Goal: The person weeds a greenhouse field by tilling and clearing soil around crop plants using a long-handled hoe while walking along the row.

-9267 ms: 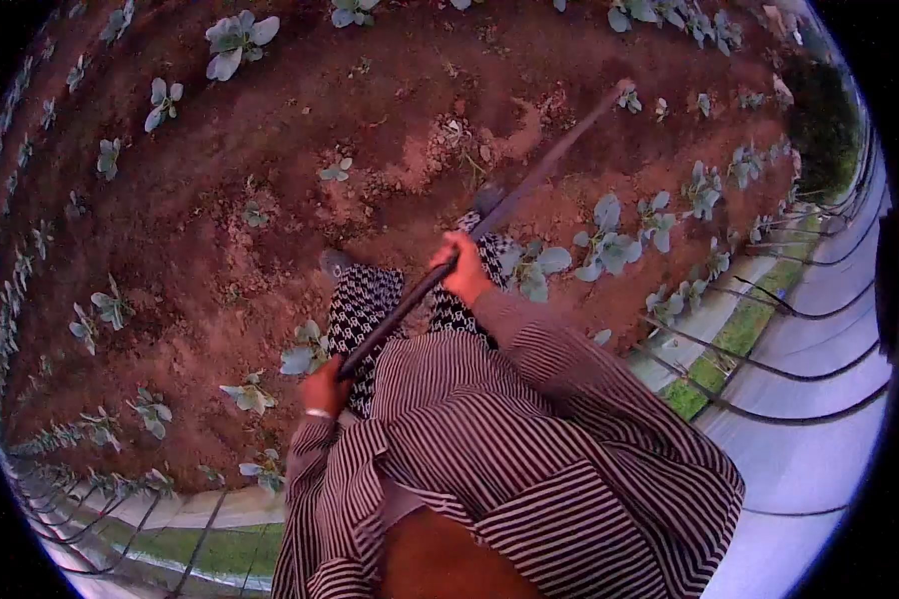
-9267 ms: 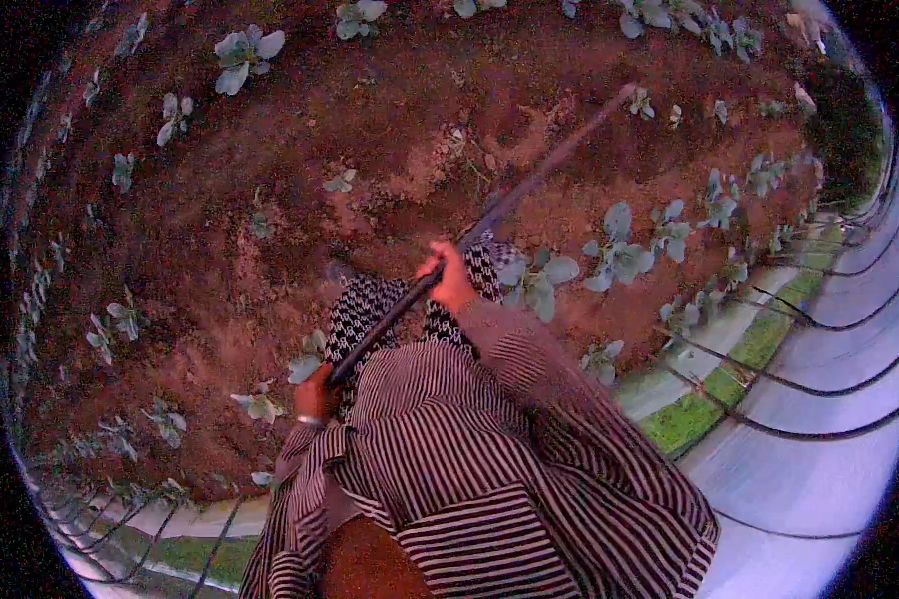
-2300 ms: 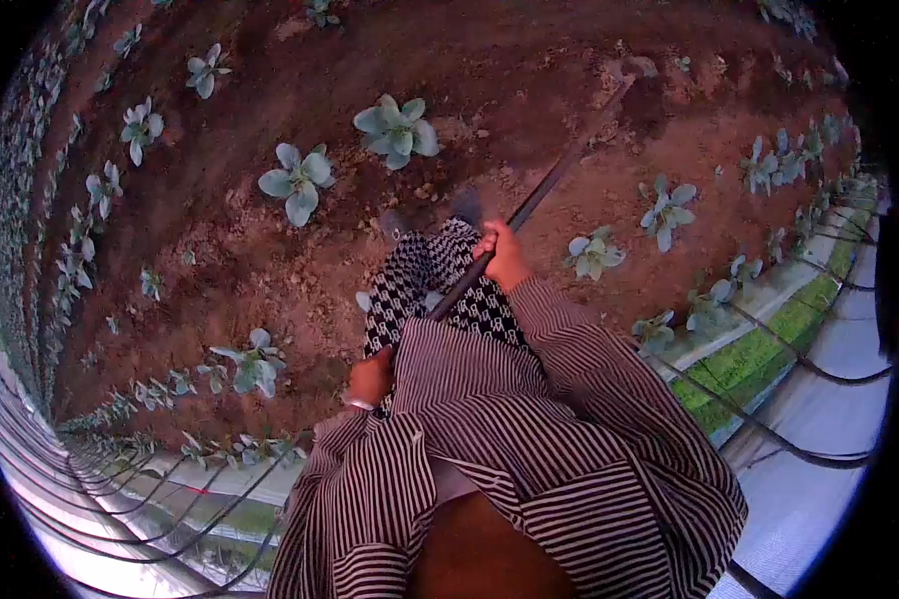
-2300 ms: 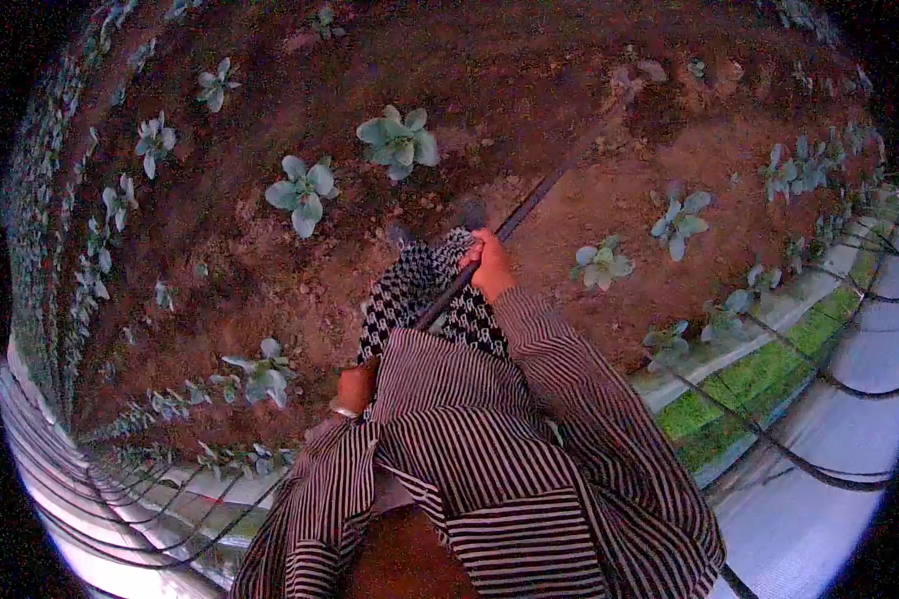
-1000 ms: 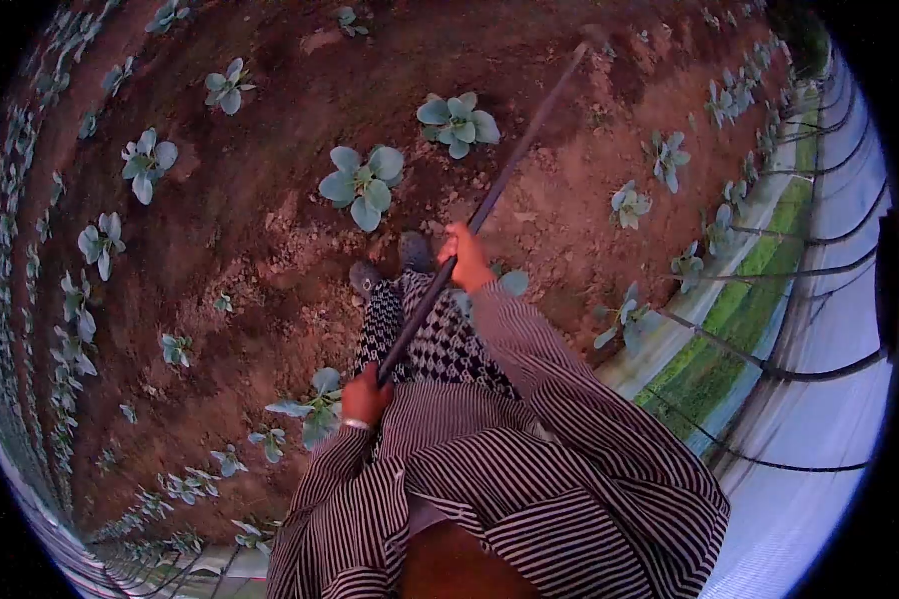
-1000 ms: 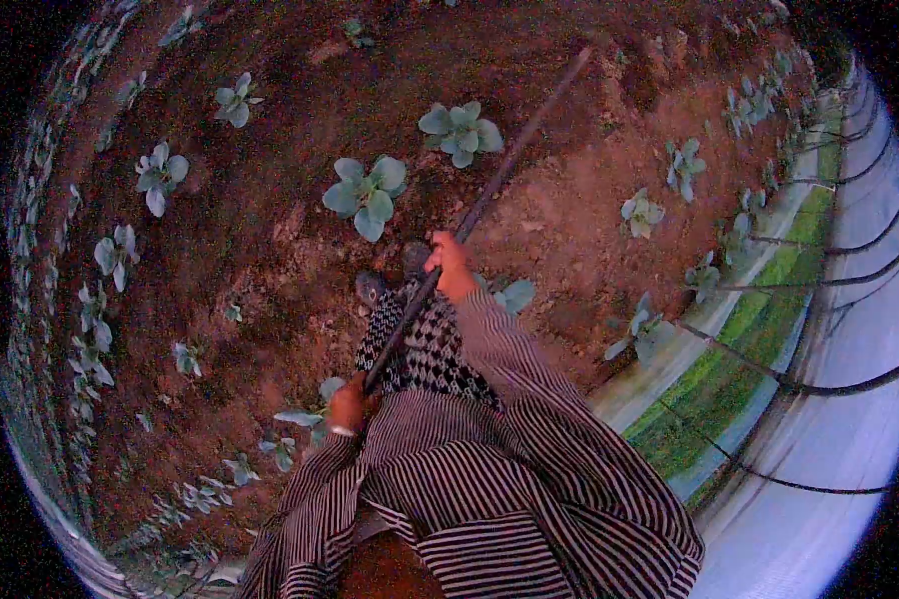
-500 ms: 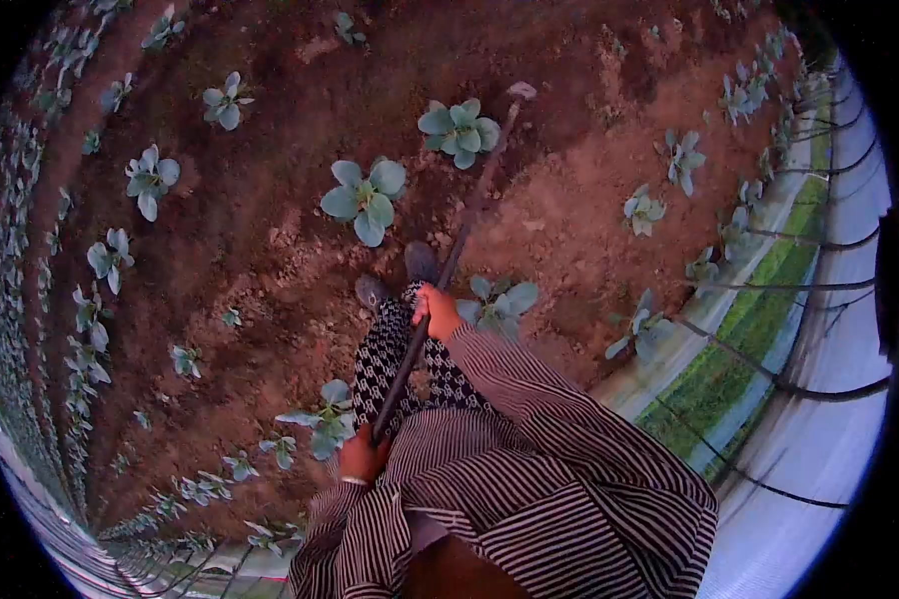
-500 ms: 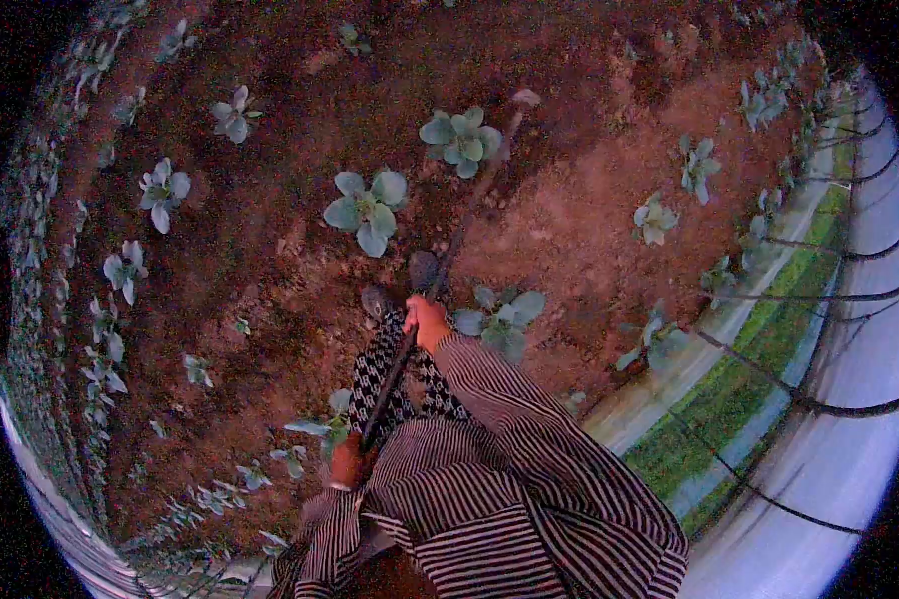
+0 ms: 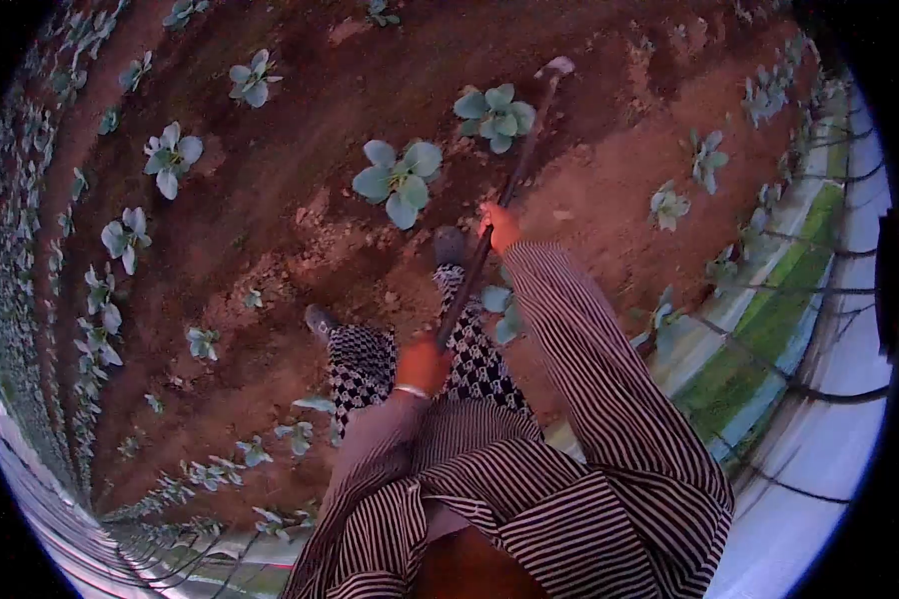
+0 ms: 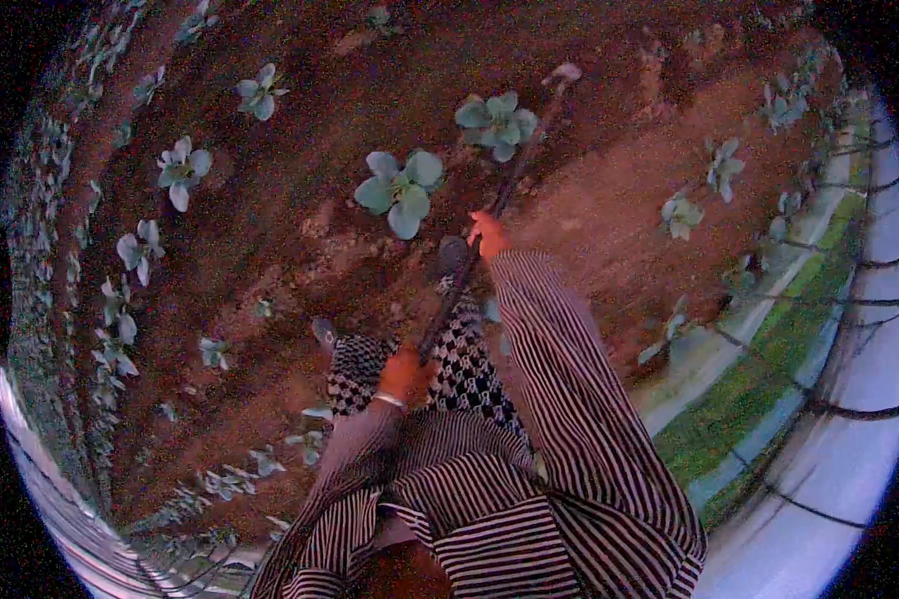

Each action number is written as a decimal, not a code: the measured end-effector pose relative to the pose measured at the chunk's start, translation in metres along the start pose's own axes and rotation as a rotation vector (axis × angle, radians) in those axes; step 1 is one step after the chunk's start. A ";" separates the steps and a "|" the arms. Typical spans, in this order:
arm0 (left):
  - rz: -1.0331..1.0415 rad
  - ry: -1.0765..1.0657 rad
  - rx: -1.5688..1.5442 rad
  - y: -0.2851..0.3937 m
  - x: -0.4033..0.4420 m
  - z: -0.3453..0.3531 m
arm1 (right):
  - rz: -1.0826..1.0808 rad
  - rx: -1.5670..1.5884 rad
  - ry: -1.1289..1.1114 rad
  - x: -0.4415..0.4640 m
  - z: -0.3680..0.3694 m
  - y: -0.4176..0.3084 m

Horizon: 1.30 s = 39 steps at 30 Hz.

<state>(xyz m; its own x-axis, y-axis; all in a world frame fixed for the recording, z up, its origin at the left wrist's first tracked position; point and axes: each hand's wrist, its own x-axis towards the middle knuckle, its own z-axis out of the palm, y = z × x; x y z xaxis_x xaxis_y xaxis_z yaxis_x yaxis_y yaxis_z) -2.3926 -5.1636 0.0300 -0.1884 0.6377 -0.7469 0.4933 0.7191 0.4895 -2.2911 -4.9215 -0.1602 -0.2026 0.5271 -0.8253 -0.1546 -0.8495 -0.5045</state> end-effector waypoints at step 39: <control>0.023 -0.028 -0.048 -0.370 -0.142 -0.036 | -0.092 -0.100 0.171 -0.164 0.228 0.277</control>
<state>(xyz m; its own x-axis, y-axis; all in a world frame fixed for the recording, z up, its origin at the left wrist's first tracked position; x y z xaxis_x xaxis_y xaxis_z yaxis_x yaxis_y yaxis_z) -2.5792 -5.5105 -0.0290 -0.1532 0.6463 -0.7475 0.4555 0.7175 0.5270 -2.5209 -5.2376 -0.1069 -0.0242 0.5979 -0.8012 -0.0670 -0.8006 -0.5955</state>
